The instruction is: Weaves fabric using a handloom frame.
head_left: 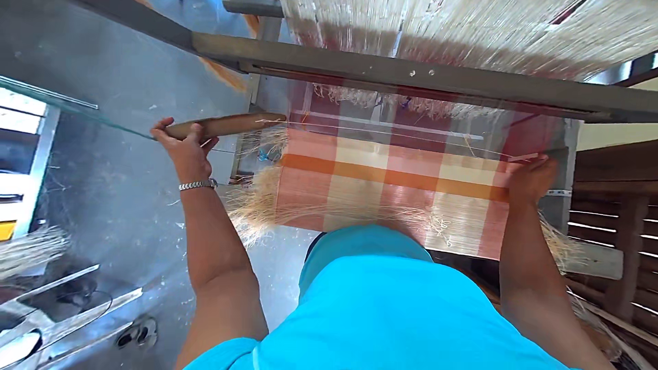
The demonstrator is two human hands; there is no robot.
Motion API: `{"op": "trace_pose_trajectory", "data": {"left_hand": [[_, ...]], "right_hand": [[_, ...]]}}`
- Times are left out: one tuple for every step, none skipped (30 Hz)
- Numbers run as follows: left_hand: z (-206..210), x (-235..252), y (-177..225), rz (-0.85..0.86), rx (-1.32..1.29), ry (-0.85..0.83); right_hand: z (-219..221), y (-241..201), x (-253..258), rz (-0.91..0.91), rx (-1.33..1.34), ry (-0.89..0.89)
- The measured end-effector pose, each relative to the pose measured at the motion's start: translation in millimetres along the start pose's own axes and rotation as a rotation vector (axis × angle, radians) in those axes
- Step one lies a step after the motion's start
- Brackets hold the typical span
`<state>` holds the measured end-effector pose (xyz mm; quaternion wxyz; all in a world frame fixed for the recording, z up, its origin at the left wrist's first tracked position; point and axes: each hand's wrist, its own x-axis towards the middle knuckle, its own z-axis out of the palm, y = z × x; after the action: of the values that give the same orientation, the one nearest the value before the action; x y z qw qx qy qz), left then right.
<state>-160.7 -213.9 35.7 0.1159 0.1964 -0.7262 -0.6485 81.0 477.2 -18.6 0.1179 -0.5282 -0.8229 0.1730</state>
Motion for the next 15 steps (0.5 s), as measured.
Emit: {"op": "trace_pose_trajectory", "data": {"left_hand": [[-7.9, -4.4, 0.9, 0.017, 0.003, 0.004], [-13.6, -8.4, 0.8, 0.032, 0.004, 0.007], [-17.7, -12.3, 0.9, 0.042, 0.001, 0.01], [-20.9, -16.2, 1.5, 0.05, -0.001, 0.012], [-23.5, -19.6, 2.1, 0.057, 0.001, 0.015], [-26.2, -21.9, 2.3, 0.067, 0.005, 0.021], [-28.7, -23.4, 2.5, 0.079, 0.012, 0.032], [-30.1, -26.1, 4.3, 0.097, 0.034, 0.04], [-30.7, -29.8, 7.3, 0.121, 0.065, 0.045], [-30.3, -34.1, 10.2, 0.158, 0.102, 0.045], [-29.2, -38.2, 12.3, 0.204, 0.148, 0.041], [-26.7, -42.3, 14.1, 0.264, 0.214, 0.041], [-22.8, -46.6, 15.8, 0.336, 0.303, 0.045], [-17.3, -51.5, 17.5, 0.417, 0.409, 0.05], [-9.7, -57.5, 19.7, 0.495, 0.513, 0.04]], "right_hand": [[-0.2, 0.5, 0.3, 0.0, -0.005, 0.004], [-0.8, 0.3, 0.0, -0.002, -0.009, 0.003], [-1.9, -0.6, -0.9, -0.004, -0.008, -0.001], [-3.5, -2.4, -2.4, -0.005, -0.012, -0.006], [-5.3, -4.7, -4.3, -0.005, -0.015, -0.008], [-6.9, -6.1, -5.4, -0.004, -0.022, -0.008], [-7.7, -6.2, -5.8, -0.001, -0.028, -0.008], [-7.2, -4.9, -5.5, -0.001, -0.031, -0.006], [-5.7, -2.7, -4.7, -0.004, -0.03, 0.004], [-3.7, -0.3, -3.7, -0.009, -0.026, 0.019], [-1.7, 1.4, -2.7, -0.012, -0.022, 0.032], [-0.3, 2.1, -2.6, -0.016, -0.009, 0.04], [0.4, 2.0, -3.8, -0.022, 0.009, 0.044], [-0.3, 0.2, -6.5, -0.026, 0.017, 0.042], [-4.0, -3.6, -10.6, -0.022, 0.02, 0.024]]}}
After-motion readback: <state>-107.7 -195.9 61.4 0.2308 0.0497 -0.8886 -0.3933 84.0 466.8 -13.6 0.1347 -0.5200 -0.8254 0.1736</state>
